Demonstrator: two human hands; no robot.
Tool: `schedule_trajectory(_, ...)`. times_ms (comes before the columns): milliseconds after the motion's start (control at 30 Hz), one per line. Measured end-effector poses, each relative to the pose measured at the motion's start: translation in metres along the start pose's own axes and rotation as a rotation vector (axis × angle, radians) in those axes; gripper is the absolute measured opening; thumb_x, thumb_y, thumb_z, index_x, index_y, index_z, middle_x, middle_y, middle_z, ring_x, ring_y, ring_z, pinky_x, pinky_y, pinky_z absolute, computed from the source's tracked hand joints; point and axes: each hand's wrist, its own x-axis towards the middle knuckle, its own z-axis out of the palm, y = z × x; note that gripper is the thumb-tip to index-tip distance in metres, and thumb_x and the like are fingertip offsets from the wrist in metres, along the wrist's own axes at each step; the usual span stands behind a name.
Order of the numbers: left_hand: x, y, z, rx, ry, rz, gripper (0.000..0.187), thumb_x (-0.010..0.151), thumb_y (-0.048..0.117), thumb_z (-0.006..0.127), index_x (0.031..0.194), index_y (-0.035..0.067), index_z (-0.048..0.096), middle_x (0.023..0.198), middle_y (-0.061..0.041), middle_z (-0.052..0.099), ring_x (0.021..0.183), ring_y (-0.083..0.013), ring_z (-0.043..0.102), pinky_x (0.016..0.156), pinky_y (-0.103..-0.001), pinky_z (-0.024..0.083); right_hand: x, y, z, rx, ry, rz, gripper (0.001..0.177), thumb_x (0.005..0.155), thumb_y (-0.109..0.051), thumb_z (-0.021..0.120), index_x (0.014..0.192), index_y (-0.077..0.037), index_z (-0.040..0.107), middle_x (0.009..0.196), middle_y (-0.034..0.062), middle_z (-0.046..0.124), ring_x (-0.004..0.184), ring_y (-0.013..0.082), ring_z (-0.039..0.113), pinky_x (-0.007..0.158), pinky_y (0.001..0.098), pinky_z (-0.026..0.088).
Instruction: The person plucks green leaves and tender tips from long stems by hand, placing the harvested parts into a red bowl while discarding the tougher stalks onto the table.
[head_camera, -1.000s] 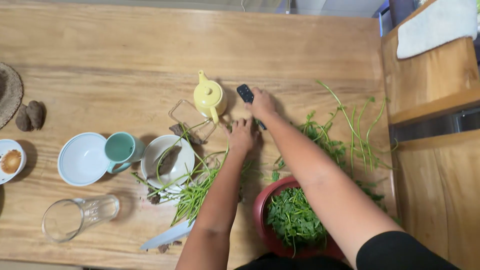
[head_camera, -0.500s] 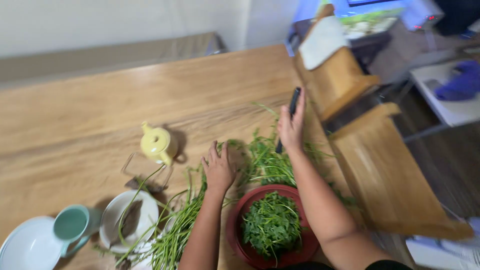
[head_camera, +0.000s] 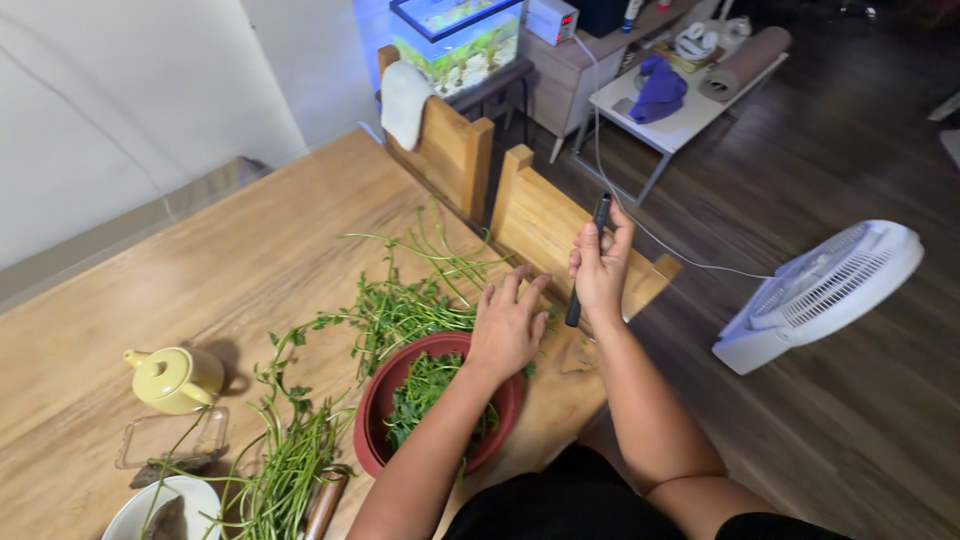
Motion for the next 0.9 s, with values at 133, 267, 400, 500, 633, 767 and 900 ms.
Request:
schedule_trajectory(133, -0.012, 0.016, -0.001, 0.034, -0.008, 0.01, 0.058, 0.086, 0.017, 0.071, 0.141, 0.015, 0.052, 0.141, -0.015, 0.049, 0.13, -0.0353, 0.05, 0.111, -0.06, 0.035, -0.01, -0.016, -0.013, 0.054, 0.017, 0.08, 0.049, 0.108, -0.025, 0.055, 0.153, -0.019, 0.036, 0.084, -0.0002, 0.054, 0.058, 0.0036, 0.049, 0.047, 0.0194, 0.04)
schedule_trajectory(267, -0.03, 0.013, -0.002, -0.054, 0.034, -0.058, 0.057, 0.088, 0.018, 0.07, 0.142, 0.014, 0.051, 0.138, -0.016, 0.054, 0.125, -0.0368, 0.056, 0.105, -0.052, 0.044, -0.028, -0.019, -0.005, 0.034, -0.03, 0.138, 0.047, 0.109, -0.029, 0.052, 0.152, -0.02, 0.034, 0.083, -0.0004, 0.051, 0.06, 0.0038, 0.049, 0.047, 0.0199, 0.04)
schedule_trajectory(400, -0.05, 0.0, 0.005, -0.276, 0.028, -0.109, 0.059, 0.099, 0.016, 0.069, 0.149, 0.004, 0.041, 0.142, -0.024, 0.053, 0.122, -0.0407, 0.06, 0.099, -0.046, 0.049, -0.055, 0.002, 0.029, 0.044, -0.112, 0.273, 0.053, 0.106, -0.032, 0.05, 0.153, -0.025, 0.026, 0.088, -0.0002, 0.051, 0.063, 0.0053, 0.05, 0.05, 0.0209, 0.044)
schedule_trajectory(500, -0.069, -0.01, -0.007, -0.656, -0.103, -0.481, 0.071, 0.091, 0.014, 0.062, 0.154, 0.008, 0.03, 0.129, -0.015, 0.063, 0.098, -0.0255, 0.072, 0.087, -0.04, 0.057, -0.078, 0.021, 0.057, -0.009, -0.218, 0.352, 0.06, 0.106, -0.035, 0.05, 0.158, -0.026, 0.022, 0.094, 0.0013, 0.051, 0.07, 0.0073, 0.05, 0.054, 0.023, 0.046)
schedule_trajectory(633, -0.103, -0.04, -0.013, -0.566, 0.005, -0.562, 0.08, 0.093, 0.015, 0.067, 0.159, 0.008, 0.023, 0.109, -0.017, 0.071, 0.081, -0.0254, 0.067, 0.076, -0.039, 0.056, -0.102, 0.054, 0.1, 0.054, -0.435, 0.327, 0.064, 0.111, -0.04, 0.05, 0.167, -0.022, 0.023, 0.125, 0.0062, 0.053, 0.105, 0.0125, 0.054, 0.088, 0.0283, 0.051)
schedule_trajectory(767, -0.142, -0.13, 0.004, -0.862, 0.343, -0.809, 0.055, 0.101, 0.015, 0.053, 0.153, 0.007, 0.036, 0.101, -0.01, 0.07, 0.068, -0.0166, 0.069, 0.056, -0.032, 0.057, -0.117, 0.082, 0.138, 0.246, -0.646, 0.558, 0.072, 0.106, -0.045, 0.05, 0.164, -0.019, 0.016, 0.149, 0.0094, 0.048, 0.12, 0.018, 0.055, 0.102, 0.0333, 0.049)
schedule_trajectory(900, -0.184, -0.238, 0.002, -0.95, 0.734, -0.846, 0.036, 0.111, 0.014, 0.05, 0.143, -0.002, 0.045, 0.096, -0.01, 0.067, 0.069, -0.0157, 0.068, 0.057, -0.028, 0.058, -0.115, 0.134, 0.159, -0.277, -0.883, 0.549, 0.065, 0.102, -0.041, 0.055, 0.158, -0.016, 0.035, 0.145, 0.0127, 0.053, 0.124, 0.0186, 0.057, 0.099, 0.0338, 0.049)
